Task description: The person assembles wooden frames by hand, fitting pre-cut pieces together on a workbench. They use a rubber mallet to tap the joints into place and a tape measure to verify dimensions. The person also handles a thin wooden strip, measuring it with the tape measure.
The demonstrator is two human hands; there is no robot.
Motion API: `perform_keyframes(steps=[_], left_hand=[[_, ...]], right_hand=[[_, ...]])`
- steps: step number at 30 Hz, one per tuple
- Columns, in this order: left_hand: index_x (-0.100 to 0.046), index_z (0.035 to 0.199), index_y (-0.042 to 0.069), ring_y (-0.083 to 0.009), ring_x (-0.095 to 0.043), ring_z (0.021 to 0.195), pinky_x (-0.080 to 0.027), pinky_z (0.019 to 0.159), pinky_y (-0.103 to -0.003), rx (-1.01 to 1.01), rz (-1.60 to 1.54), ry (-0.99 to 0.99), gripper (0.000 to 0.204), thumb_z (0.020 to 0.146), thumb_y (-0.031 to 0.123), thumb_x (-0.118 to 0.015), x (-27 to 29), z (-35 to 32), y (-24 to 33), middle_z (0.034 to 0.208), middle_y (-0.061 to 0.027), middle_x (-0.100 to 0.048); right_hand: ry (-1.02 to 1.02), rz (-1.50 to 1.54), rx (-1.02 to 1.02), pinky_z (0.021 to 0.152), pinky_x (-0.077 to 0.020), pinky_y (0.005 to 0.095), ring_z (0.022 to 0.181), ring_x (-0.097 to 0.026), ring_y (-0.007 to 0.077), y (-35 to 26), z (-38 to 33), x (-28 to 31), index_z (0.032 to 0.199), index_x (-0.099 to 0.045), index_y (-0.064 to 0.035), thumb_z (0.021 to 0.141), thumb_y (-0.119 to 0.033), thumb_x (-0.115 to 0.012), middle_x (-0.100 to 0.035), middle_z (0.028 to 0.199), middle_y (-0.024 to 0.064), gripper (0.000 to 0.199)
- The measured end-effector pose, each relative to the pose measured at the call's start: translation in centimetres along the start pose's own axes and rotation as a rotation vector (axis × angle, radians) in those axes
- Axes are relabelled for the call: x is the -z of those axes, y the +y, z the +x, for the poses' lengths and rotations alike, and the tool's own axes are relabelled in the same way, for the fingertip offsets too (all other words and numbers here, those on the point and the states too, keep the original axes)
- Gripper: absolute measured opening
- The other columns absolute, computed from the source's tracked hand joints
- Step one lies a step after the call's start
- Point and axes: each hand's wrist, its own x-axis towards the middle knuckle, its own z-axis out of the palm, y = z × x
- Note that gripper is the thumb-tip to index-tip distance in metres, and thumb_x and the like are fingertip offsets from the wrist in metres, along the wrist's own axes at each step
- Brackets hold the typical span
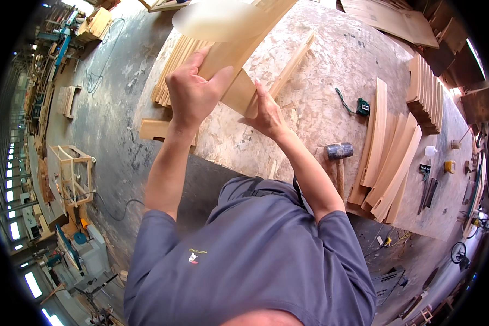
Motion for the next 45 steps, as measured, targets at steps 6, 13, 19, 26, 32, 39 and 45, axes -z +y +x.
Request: perform_keyframes(steps=[6, 13, 19, 26, 32, 39, 45], left_hand=[[-0.071, 0.109, -0.007, -0.0144, -0.073, 0.073, -0.057, 0.062, -0.026, 0.093, -0.142, 0.125, 0.034, 0.079, 0.009, -0.078, -3.3, -0.2, 0.2, 0.091, -0.0133, -0.076], [-0.073, 0.106, -0.005, -0.0137, -0.069, 0.085, -0.054, 0.076, -0.027, 0.384, -0.585, 0.046, 0.025, 0.085, 0.007, -0.076, -3.1, -1.3, 0.3, 0.097, -0.0085, -0.074], [-0.073, 0.103, -0.006, -0.0139, -0.070, 0.087, -0.054, 0.077, -0.027, 0.243, -0.472, 0.017, 0.022, 0.087, 0.009, -0.074, -3.1, -1.5, -1.1, 0.096, -0.0088, -0.075], [-0.073, 0.099, -0.007, -0.0174, -0.072, 0.082, -0.055, 0.072, -0.030, 0.113, -0.332, 0.004, 0.019, 0.089, 0.010, -0.073, -4.0, -2.3, -1.1, 0.092, -0.0122, -0.076], [-0.073, 0.104, -0.006, -0.0167, -0.072, 0.084, -0.055, 0.073, -0.030, 0.087, -0.321, 0.017, 0.022, 0.090, 0.011, -0.072, -3.9, -2.4, -0.9, 0.092, -0.0134, -0.076], [-0.072, 0.101, -0.007, -0.0155, -0.070, 0.072, -0.054, 0.065, -0.031, 0.003, -0.369, 0.084, 0.023, 0.089, 0.013, -0.074, -4.9, -2.9, -1.9, 0.083, -0.0107, -0.075], [-0.072, 0.097, -0.008, -0.0179, -0.072, 0.076, -0.054, 0.068, -0.032, 0.042, -0.337, 0.063, 0.024, 0.087, 0.014, -0.075, -5.2, -2.9, -2.3, 0.087, -0.0139, -0.076]], right_hand=[[0.151, -0.438, -0.128, 0.086, -0.0566, 0.0407, 0.108, -0.064, 0.0342, 1.1, -9.2, 10.6, 0.125, -0.063, -0.0035, 0.079, -0.018, -0.078, -0.061, 0.123, 0.0186, 0.050], [-0.244, -0.840, -0.980, 0.085, -0.0549, 0.0481, 0.101, -0.065, 0.0416, 5.2, -28.8, 16.4, 0.124, -0.054, -0.0055, 0.086, -0.024, -0.070, -0.066, 0.112, 0.0225, 0.045], [0.153, -0.160, -0.966, 0.070, -0.0525, 0.0443, 0.079, -0.069, 0.0342, 5.8, -27.5, 17.3, 0.107, -0.056, -0.0041, 0.088, -0.013, -0.066, -0.067, 0.085, 0.0219, 0.023], [-0.154, -0.257, -0.033, 0.061, -0.0477, 0.0351, 0.063, -0.057, 0.0181, -13.5, -0.4, 28.0, 0.132, -0.054, -0.0082, 0.102, -0.015, -0.055, -0.057, 0.075, 0.0087, 0.031], [-0.154, -0.460, 0.208, 0.059, -0.0484, 0.0404, 0.061, -0.061, 0.0197, -21.2, 8.4, 26.4, 0.111, -0.057, -0.0050, 0.105, -0.023, -0.053, -0.058, 0.069, 0.0103, 0.020], [-0.274, -0.577, 0.216, 0.058, -0.0487, 0.0406, 0.059, -0.060, 0.0215, -20.9, 7.9, 25.7, 0.114, -0.056, -0.0022, 0.104, -0.025, -0.054, -0.061, 0.072, 0.0098, 0.025], [-0.446, -0.678, 0.155, 0.053, -0.0464, 0.0389, 0.055, -0.059, 0.0212, -19.2, 7.3, 24.7, 0.116, -0.058, -0.0027, 0.103, -0.022, -0.056, -0.058, 0.066, 0.0088, 0.023]])
